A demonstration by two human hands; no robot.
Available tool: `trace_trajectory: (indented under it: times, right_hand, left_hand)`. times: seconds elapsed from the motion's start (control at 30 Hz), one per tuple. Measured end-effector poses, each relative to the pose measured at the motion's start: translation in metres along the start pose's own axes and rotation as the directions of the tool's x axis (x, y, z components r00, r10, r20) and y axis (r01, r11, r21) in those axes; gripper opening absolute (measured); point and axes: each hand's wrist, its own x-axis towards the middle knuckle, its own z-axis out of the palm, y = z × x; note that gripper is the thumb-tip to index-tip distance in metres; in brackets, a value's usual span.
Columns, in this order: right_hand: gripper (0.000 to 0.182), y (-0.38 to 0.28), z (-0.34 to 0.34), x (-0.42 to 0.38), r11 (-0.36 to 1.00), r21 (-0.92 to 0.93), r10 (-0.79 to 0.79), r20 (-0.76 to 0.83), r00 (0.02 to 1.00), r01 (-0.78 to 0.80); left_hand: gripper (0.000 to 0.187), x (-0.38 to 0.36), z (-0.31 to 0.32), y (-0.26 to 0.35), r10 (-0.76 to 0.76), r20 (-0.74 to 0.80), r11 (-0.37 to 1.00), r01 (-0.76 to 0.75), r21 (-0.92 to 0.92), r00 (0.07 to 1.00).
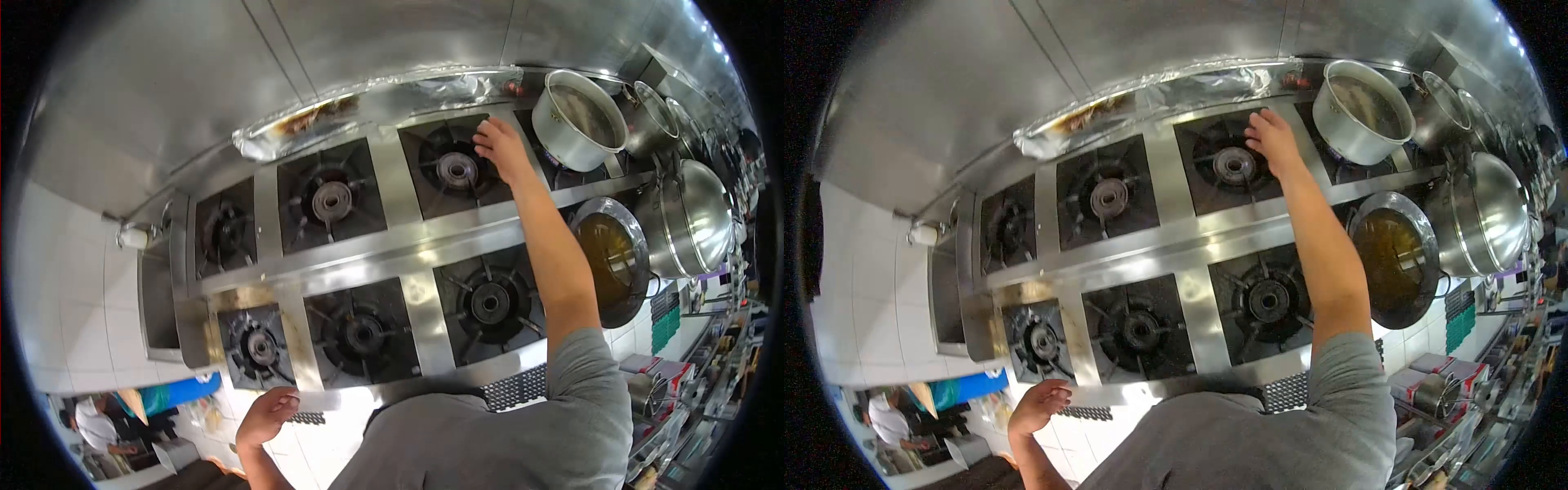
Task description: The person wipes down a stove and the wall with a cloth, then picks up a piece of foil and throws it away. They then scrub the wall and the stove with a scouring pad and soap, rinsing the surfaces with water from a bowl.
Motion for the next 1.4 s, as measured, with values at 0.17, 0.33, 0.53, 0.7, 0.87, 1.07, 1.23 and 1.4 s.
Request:
trace_trajectory:
  times: [0.17, 0.33, 0.53, 0.7, 0.87, 1.07, 1.23, 1.4]
  right_hand:
    - [0.094, -0.014, -0.012, 0.138, 0.981, -0.188, -0.095, -0.236, 0.967, 0.050]
    - [0.118, 0.007, -0.066, 0.272, 0.802, -0.596, -0.327, -0.471, 0.820, -0.022]
    - [0.070, -0.005, -0.090, 0.314, 0.916, -0.398, -0.099, -0.357, 0.929, -0.055]
    - [0.075, 0.002, -0.110, 0.342, 0.868, -0.493, -0.142, -0.360, 0.922, -0.059]
    - [0.070, 0.004, -0.113, 0.371, 0.941, -0.335, -0.084, -0.388, 0.918, -0.055]
    - [0.023, -0.066, -0.064, 0.311, 0.947, -0.238, 0.141, -0.299, 0.944, -0.217]
    - [0.023, -0.089, 0.026, 0.212, 0.989, -0.128, 0.056, -0.175, 0.983, -0.079]
    - [0.023, -0.061, 0.131, 0.062, 0.974, 0.217, 0.043, 0.081, 0.996, -0.060]
  left_hand:
    - [0.040, 0.060, -0.070, 0.091, 0.166, -0.089, 0.986, -0.165, 0.019, 0.982]
    - [0.042, 0.136, -0.119, 0.170, 0.300, -0.241, 0.954, -0.288, 0.086, 0.923]
    - [0.034, 0.219, -0.157, 0.220, 0.402, -0.378, 0.912, -0.403, 0.079, 0.834]
    - [0.038, 0.290, -0.179, 0.277, 0.419, -0.309, 0.908, -0.402, 0.122, 0.854]
    - [0.074, 0.422, -0.193, 0.332, 0.402, -0.478, 0.894, -0.448, 0.019, 0.781]
    - [0.089, 0.515, -0.188, 0.373, 0.222, -0.552, 0.862, -0.426, -0.273, 0.804]
    - [0.034, 0.470, -0.155, 0.389, 0.385, -0.574, 0.691, -0.638, -0.340, 0.723]
    - [0.024, 0.361, -0.135, 0.340, 0.558, -0.533, 0.441, -0.771, -0.459, 0.636]
